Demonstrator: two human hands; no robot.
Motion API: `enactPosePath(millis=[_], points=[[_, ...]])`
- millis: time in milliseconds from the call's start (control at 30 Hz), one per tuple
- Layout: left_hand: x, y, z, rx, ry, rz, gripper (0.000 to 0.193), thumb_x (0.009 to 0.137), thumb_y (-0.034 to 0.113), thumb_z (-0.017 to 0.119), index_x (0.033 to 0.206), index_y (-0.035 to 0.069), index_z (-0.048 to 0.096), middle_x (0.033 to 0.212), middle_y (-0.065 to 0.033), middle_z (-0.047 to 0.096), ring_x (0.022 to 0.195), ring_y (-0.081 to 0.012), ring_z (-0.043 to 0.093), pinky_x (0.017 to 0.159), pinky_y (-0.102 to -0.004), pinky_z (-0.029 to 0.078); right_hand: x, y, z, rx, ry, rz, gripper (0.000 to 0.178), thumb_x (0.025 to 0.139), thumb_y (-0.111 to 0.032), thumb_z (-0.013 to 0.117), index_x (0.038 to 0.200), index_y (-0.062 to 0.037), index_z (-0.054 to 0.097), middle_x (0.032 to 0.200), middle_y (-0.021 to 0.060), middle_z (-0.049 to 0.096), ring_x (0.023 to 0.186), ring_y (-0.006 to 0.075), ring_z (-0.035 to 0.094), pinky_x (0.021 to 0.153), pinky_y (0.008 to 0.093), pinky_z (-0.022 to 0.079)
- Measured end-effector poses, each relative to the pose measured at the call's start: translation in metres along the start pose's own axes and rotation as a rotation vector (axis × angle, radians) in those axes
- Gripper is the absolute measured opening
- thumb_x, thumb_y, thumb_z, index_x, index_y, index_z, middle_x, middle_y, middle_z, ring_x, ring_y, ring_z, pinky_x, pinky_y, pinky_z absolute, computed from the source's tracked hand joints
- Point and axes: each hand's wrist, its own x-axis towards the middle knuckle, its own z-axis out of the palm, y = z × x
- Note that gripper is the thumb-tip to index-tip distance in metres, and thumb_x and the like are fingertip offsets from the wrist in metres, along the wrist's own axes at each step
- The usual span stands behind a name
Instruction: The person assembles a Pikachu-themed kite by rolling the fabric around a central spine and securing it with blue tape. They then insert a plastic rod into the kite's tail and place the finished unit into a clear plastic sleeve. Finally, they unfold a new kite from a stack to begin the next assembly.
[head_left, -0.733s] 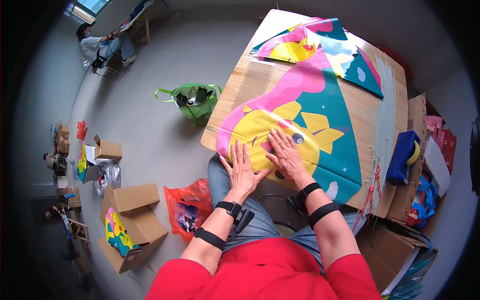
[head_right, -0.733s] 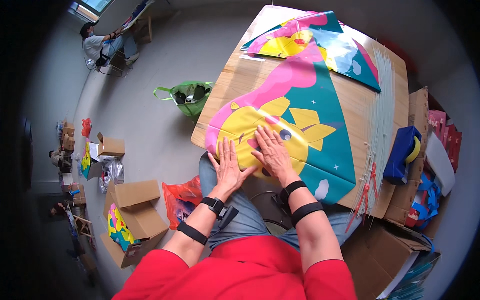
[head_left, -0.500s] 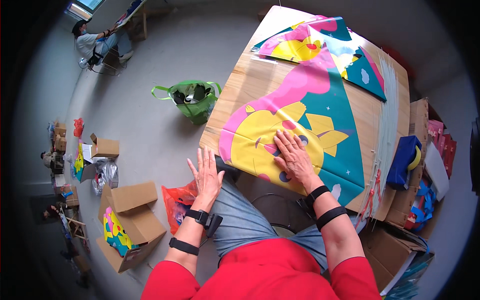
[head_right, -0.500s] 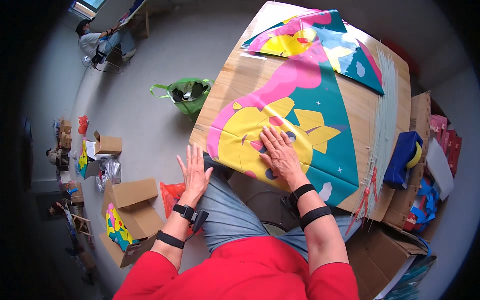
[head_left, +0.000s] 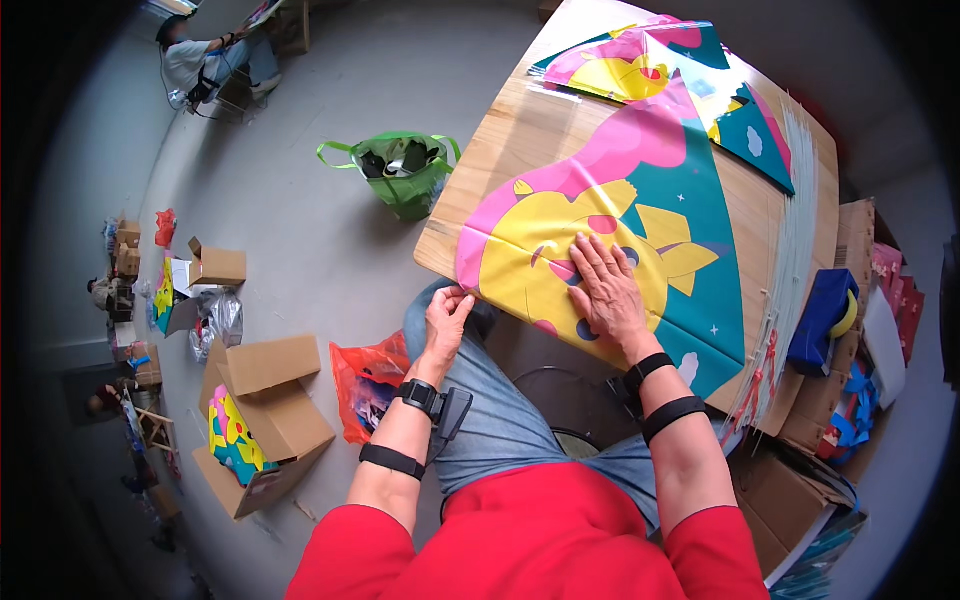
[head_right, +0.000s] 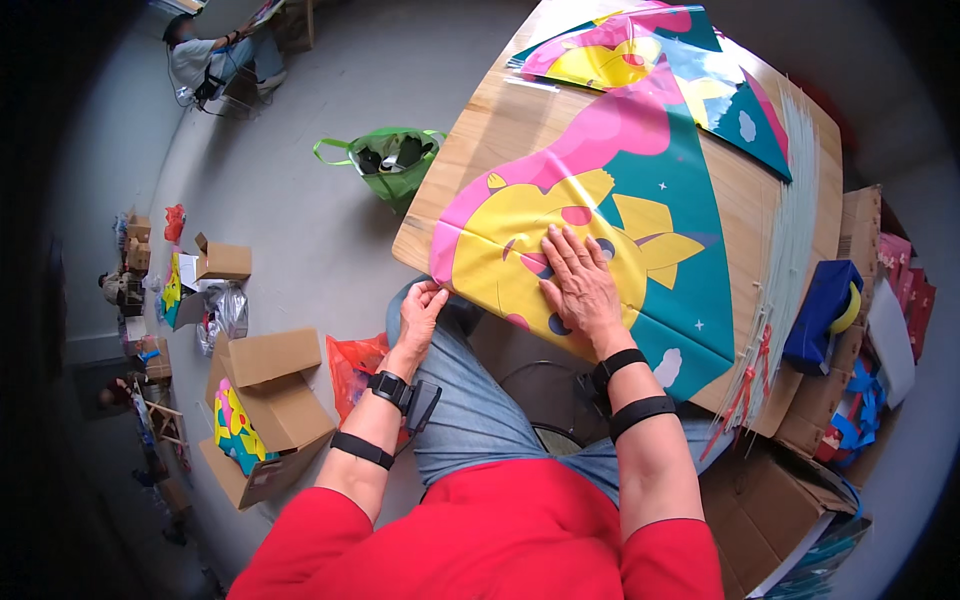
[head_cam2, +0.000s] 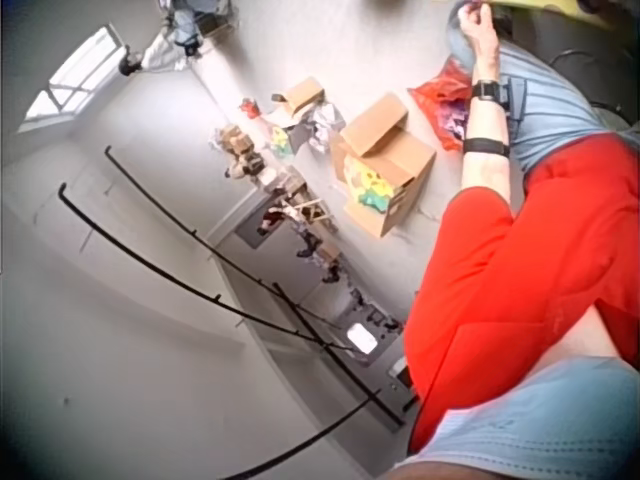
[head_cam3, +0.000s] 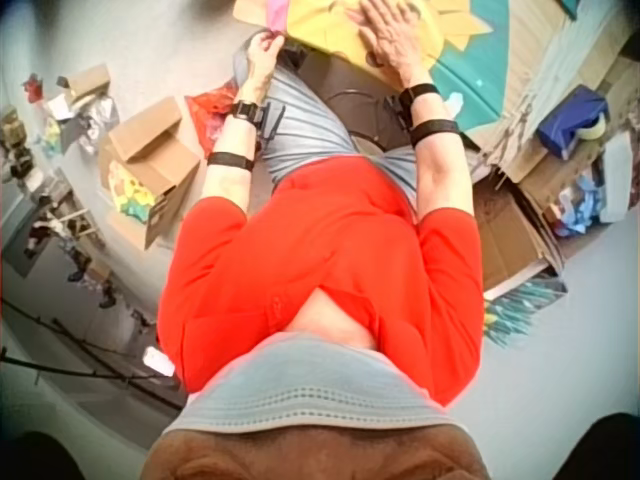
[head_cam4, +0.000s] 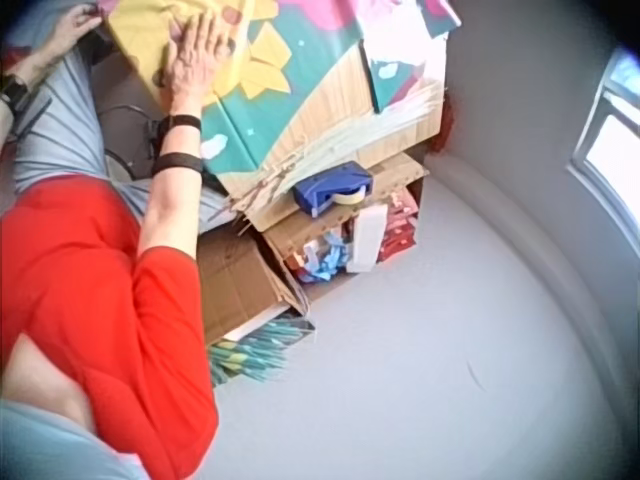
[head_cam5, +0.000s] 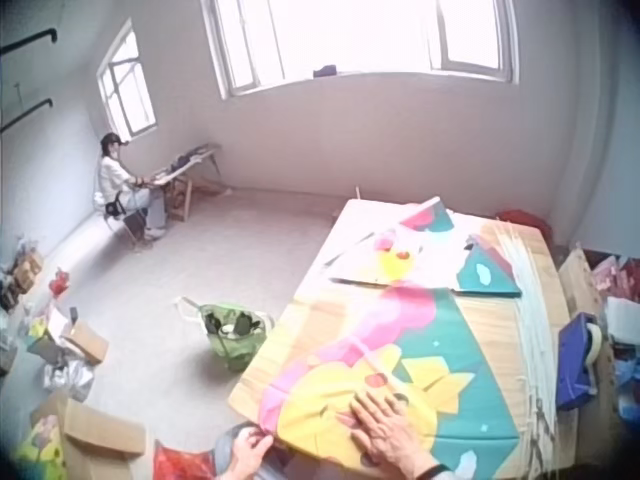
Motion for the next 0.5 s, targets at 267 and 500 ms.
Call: enactPosePath(millis=[267,500], points=[[0.0,0.002,0.013,0.037,-0.204,-0.068,0.05,0.084,0.014,0.077,0.128,-0.001,0.056,0.117,-0.0059,0.065,0.109,-0.0146,0.059,0.099,-0.0288,0.043,-0.001,0.004,0.0,-0.004,-0.045,-0.003,0.065,0.092,-0.038,0.056,0.149,-0.0106,0.037,0.16,0.005,0.028,0.149,0.0199,0.021,0.122,0.0397,0.011],[-0.011,-0.007,0.012,0.158,-0.182,0.068,0.025,0.091,0.021,0.07,0.108,0.003,0.066,0.093,0.0022,0.063,0.081,-0.006,0.054,0.075,-0.0236,0.046,-0.001,0.013,-0.005,-0.046,-0.094,-0.052,0.07,0.092,-0.045,0.056,0.15,-0.011,0.035,0.16,0.0049,0.027,0.149,0.0208,0.021,0.122,0.0449,0.01]])
